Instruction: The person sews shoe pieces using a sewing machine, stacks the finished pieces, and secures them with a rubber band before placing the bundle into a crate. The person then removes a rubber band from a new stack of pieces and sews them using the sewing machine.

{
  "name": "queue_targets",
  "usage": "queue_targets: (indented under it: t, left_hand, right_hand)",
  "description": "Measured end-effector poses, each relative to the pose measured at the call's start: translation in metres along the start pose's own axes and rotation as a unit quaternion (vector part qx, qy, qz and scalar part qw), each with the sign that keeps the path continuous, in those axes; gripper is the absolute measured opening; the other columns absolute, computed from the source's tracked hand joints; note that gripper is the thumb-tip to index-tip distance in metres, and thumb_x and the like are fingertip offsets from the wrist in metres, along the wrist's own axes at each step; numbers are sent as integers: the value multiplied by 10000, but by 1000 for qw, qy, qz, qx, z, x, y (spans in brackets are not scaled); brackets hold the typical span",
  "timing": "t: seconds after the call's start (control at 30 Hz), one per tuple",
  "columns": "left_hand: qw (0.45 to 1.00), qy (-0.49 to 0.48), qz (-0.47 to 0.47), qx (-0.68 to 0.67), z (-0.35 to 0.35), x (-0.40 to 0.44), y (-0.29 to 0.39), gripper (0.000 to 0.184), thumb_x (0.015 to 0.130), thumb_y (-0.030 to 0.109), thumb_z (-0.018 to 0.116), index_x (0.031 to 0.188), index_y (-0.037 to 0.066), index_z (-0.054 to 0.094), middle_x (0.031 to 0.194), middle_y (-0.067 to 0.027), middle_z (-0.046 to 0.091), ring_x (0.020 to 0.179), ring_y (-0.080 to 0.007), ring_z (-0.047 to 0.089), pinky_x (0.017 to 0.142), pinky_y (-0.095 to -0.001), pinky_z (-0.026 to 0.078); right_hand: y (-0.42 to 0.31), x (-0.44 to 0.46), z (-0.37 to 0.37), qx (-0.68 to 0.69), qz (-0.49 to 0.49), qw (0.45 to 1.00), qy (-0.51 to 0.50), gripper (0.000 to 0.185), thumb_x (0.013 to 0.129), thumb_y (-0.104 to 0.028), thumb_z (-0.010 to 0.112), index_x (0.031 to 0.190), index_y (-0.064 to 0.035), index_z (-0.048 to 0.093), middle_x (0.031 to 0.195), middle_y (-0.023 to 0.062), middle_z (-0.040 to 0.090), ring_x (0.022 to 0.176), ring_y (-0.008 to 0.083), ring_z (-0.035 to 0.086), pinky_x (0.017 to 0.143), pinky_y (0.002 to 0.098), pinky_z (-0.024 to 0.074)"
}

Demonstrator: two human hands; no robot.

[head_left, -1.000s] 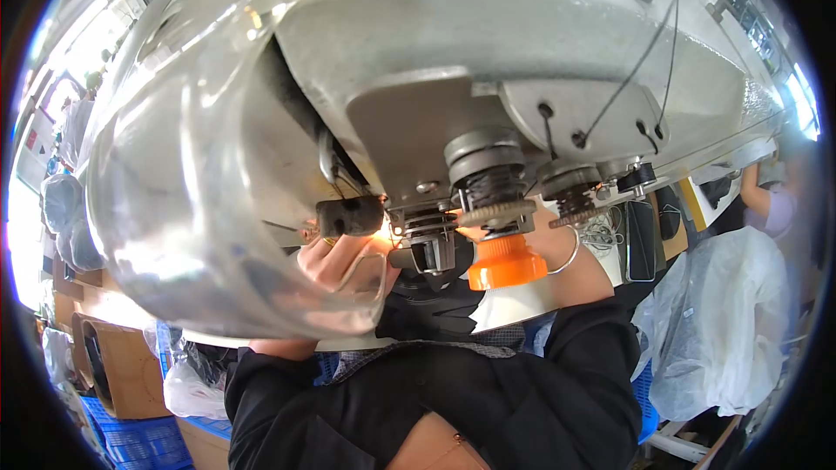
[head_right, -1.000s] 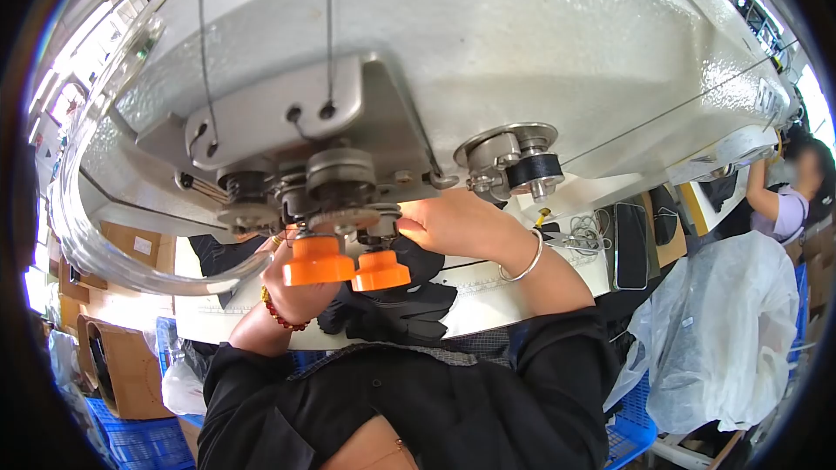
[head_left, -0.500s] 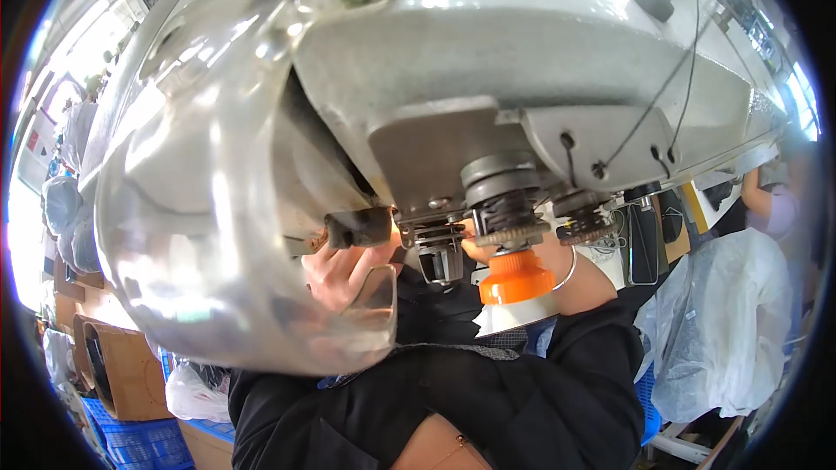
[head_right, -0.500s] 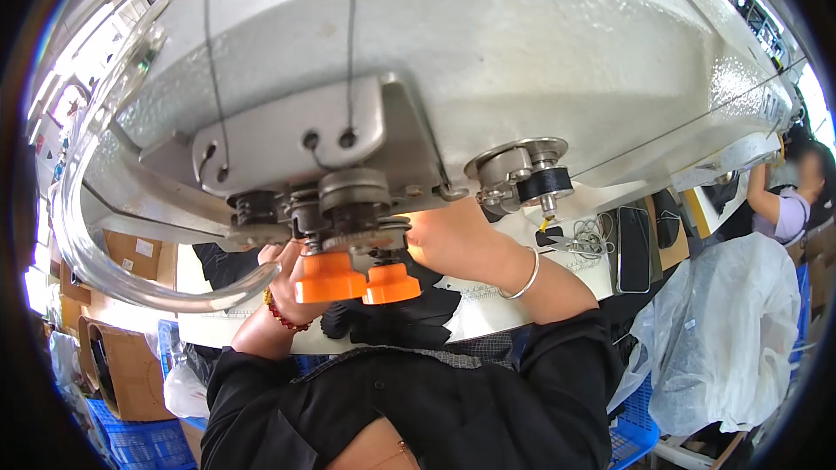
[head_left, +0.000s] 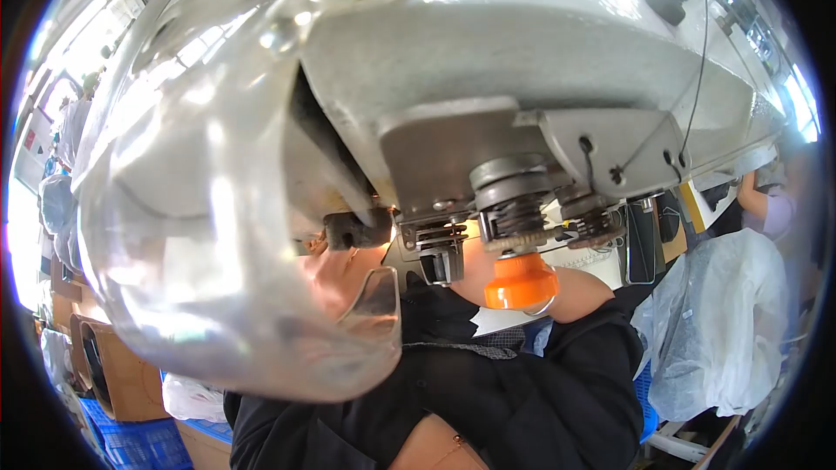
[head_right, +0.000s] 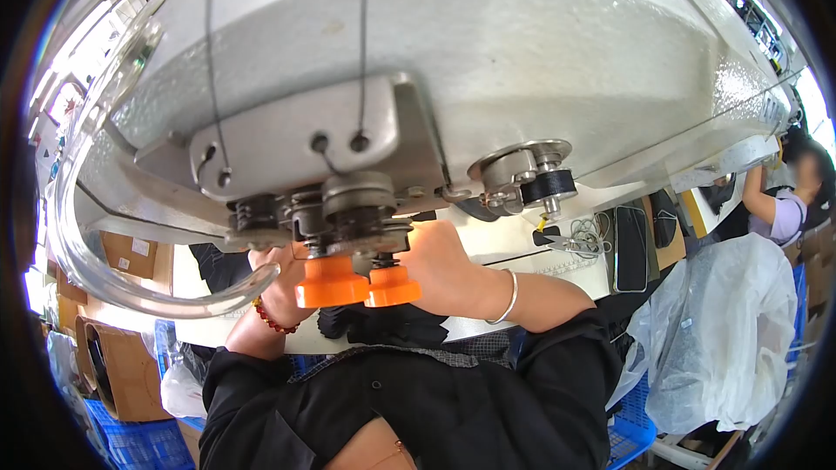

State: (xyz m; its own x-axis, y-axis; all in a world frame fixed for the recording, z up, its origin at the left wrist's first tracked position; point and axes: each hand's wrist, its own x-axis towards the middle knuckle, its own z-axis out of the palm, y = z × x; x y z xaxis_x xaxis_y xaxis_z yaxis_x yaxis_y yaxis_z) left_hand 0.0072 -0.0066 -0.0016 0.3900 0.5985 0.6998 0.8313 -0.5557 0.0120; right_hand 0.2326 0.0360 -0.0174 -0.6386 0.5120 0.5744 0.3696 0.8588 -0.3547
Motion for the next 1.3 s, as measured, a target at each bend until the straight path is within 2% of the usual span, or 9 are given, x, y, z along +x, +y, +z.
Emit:
queue_targets:
  t: [0.2,0.37,0.4,0.57,0.63,0.8,0.87,0.97,1.3]
  left_hand:
    - [1000,-2,11,-4,-6,3,-5,161,736,245,717,866,154,693,759,12,651,609,-176,600,675,-350,453]
    - [1000,-14,23,-5,-9,3,-10,161,735,249,721,865,158,692,747,10,649,604,-177,594,670,-347,447]
    - [1000,11,-6,-16,-3,-2,-12,165,713,245,745,844,161,691,710,5,642,593,-191,581,663,-348,438]
    - [1000,-13,12,17,-4,-13,-9,156,679,208,765,785,148,668,766,9,645,628,-216,596,599,-376,459]
    - [1000,0,17,-7,-10,4,4,121,689,175,737,772,138,657,774,-4,631,621,-230,579,575,-372,444]
    - [999,-30,19,25,-9,0,7,118,675,165,724,770,135,661,745,-17,610,640,-238,598,592,-370,462]
    - [998,-11,58,-11,-7,-2,4,243,472,153,666,708,96,666,880,-34,657,807,-207,613,497,-304,479]
    - [998,2,69,-9,-7,2,3,252,523,141,683,767,81,684,870,-39,644,778,-217,611,505,-314,482]
    - [999,-41,17,28,0,-3,-4,284,659,127,698,941,99,724,948,-26,658,786,-215,650,593,-341,493]
  right_hand:
    - [-5,1,-1,72,14,997,14,325,661,-385,767,826,-118,684,730,73,623,584,312,574,477,410,409]
    - [-7,-3,-6,-13,9,999,-45,282,714,-384,743,752,-123,644,638,72,570,503,304,519,445,409,355]
    - [-9,-1,-10,-161,-64,985,-6,250,749,-341,731,744,-108,639,602,85,555,516,308,547,454,407,381]
    - [-20,-2,-15,-121,37,991,-36,144,757,-187,690,777,-49,653,574,113,556,572,315,613,494,424,438]
    - [-22,-3,-15,-8,105,994,-33,115,746,-150,671,793,-46,662,595,121,577,570,316,614,498,422,442]
    - [-11,-9,-3,-2,61,998,-4,129,751,-169,667,725,-47,639,613,135,592,573,315,617,502,413,449]
    - [-12,-9,-4,60,94,993,-46,265,778,-268,693,657,-51,602,592,129,574,562,319,606,493,413,440]
    - [-8,-12,4,95,79,992,11,297,782,-334,710,668,-76,616,570,110,550,544,319,585,476,418,417]
    - [-5,2,0,22,9,1000,0,274,732,-383,754,722,-125,665,550,66,522,487,280,516,462,390,363]
